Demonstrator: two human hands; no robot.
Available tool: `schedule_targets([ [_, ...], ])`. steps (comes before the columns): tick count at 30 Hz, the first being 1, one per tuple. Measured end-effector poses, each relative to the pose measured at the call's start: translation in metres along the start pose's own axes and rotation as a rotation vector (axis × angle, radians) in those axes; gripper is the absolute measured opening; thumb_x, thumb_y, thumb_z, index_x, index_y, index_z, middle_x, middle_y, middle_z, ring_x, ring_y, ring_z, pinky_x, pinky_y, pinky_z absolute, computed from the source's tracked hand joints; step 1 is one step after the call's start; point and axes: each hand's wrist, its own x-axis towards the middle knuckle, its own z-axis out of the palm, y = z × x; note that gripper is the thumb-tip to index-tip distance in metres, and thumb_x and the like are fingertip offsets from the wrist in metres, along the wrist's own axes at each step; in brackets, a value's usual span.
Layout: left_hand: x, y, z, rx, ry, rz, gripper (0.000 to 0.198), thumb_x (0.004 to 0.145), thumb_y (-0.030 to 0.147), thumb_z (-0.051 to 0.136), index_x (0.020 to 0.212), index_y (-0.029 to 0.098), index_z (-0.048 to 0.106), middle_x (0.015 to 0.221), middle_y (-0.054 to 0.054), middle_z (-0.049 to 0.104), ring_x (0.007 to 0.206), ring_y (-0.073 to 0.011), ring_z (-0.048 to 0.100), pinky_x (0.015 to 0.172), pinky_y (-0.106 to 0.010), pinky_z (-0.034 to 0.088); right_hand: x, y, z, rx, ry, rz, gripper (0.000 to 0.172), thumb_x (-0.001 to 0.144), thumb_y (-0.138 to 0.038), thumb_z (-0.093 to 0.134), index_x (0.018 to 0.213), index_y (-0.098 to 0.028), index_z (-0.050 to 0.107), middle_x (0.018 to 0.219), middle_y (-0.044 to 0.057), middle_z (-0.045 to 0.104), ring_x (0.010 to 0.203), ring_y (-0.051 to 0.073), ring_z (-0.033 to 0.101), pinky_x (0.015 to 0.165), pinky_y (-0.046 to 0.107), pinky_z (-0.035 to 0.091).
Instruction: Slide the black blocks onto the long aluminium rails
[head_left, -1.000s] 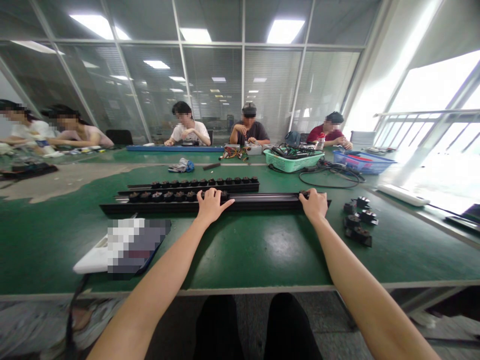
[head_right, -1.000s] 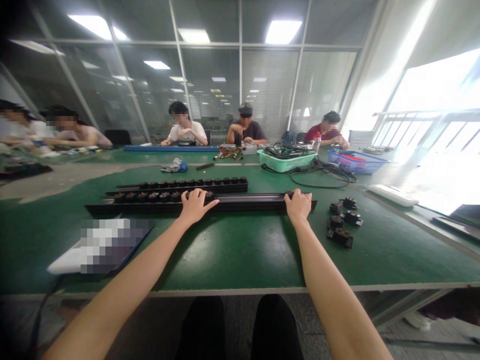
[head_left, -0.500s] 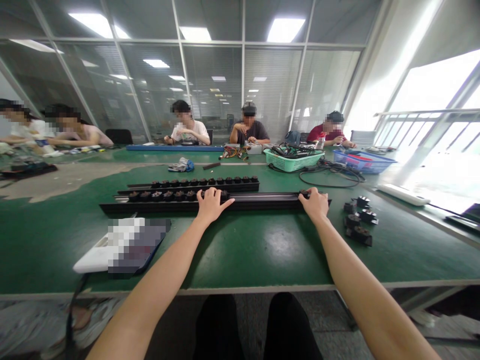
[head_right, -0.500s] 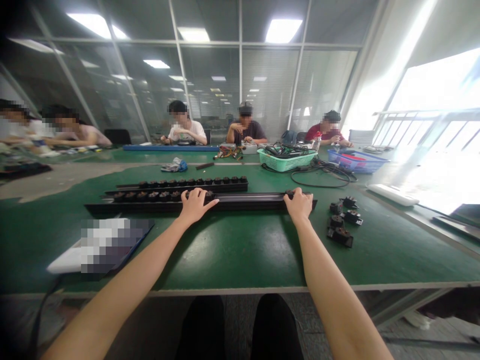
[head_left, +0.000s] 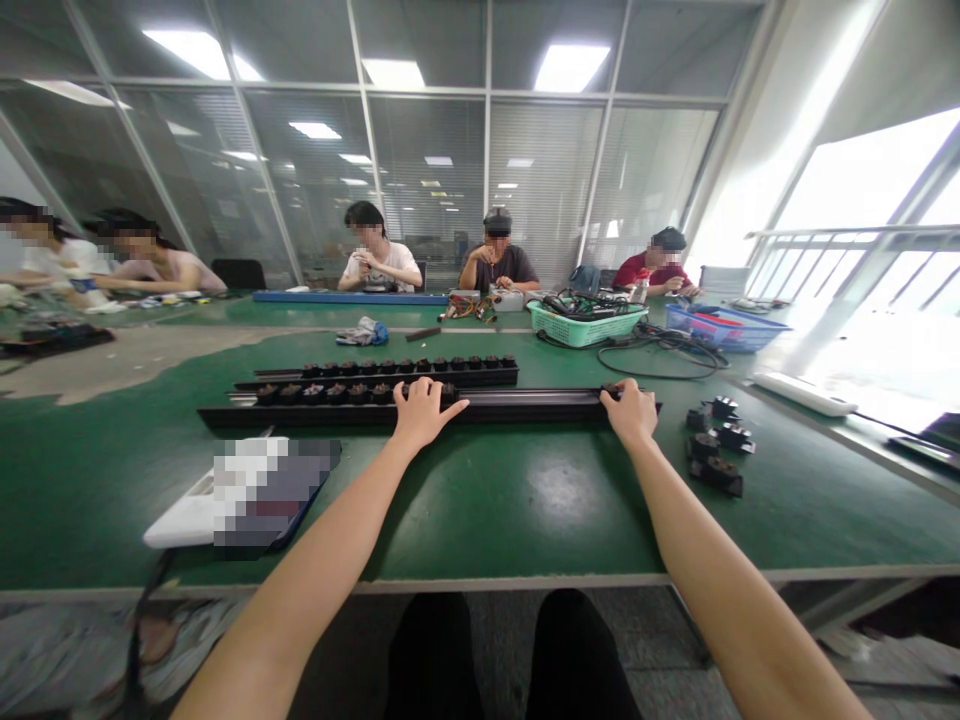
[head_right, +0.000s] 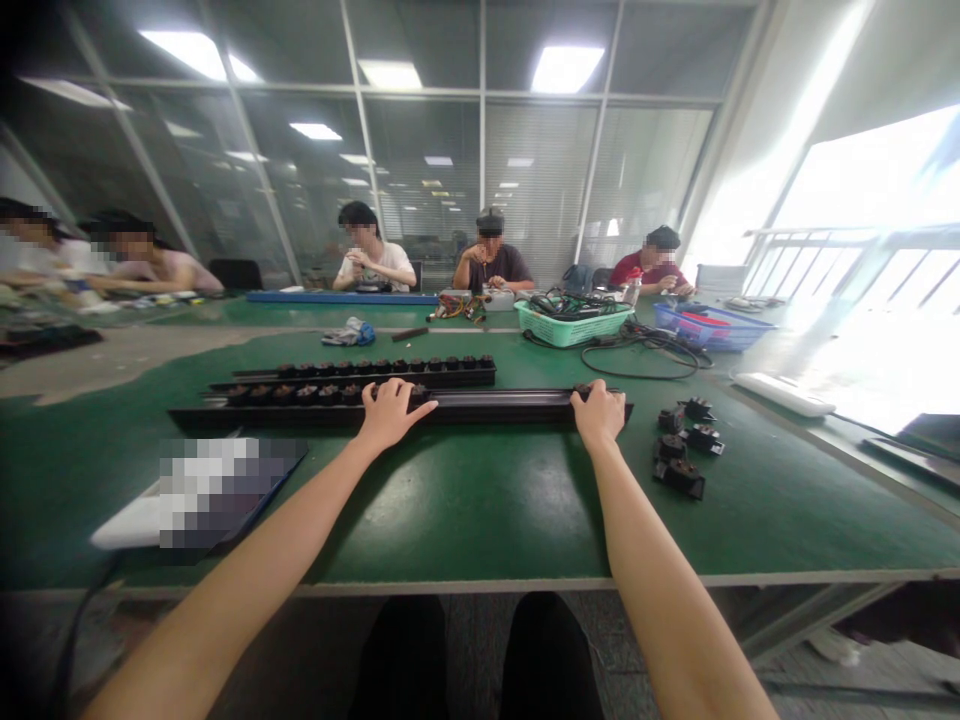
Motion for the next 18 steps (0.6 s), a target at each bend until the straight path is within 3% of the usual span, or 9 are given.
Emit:
schedule_targets([
  [5, -0.0003, 0.0023, -0.0042, -0.002, -0.012, -0.004, 0.069, 0.096, 0.072, 0.034, 0.128, 0.019, 0.063, 0.132, -0.018, 0.060, 0.128, -0.0343, 0.051, 0.119, -0.059, 0.018, 0.0026, 0.0020, 0.0002, 0.007, -0.001, 0.021, 0.040, 0.090, -0.043, 0.055, 0.119, -0.017, 0.061, 0.104, 0.019, 0.069, 0.111, 0.035, 0.054, 0.089, 0.042, 0.043],
  [18, 0.0005, 0.0025, -0.0050, -0.004, -0.018, -0.002, 0.069, 0.097, 0.072, 0.032, 0.128, 0.019, 0.063, 0.132, -0.018, 0.060, 0.128, -0.0343, 0.052, 0.119, -0.059, 0.019, 0.0024, 0.0041, -0.0015, -0.004, 0.047, 0.011, 0.036, 0.088, -0.040, 0.056, 0.114, -0.017, 0.064, 0.102, 0.017, 0.070, 0.106, 0.033, 0.058, 0.100, 0.047, 0.038],
])
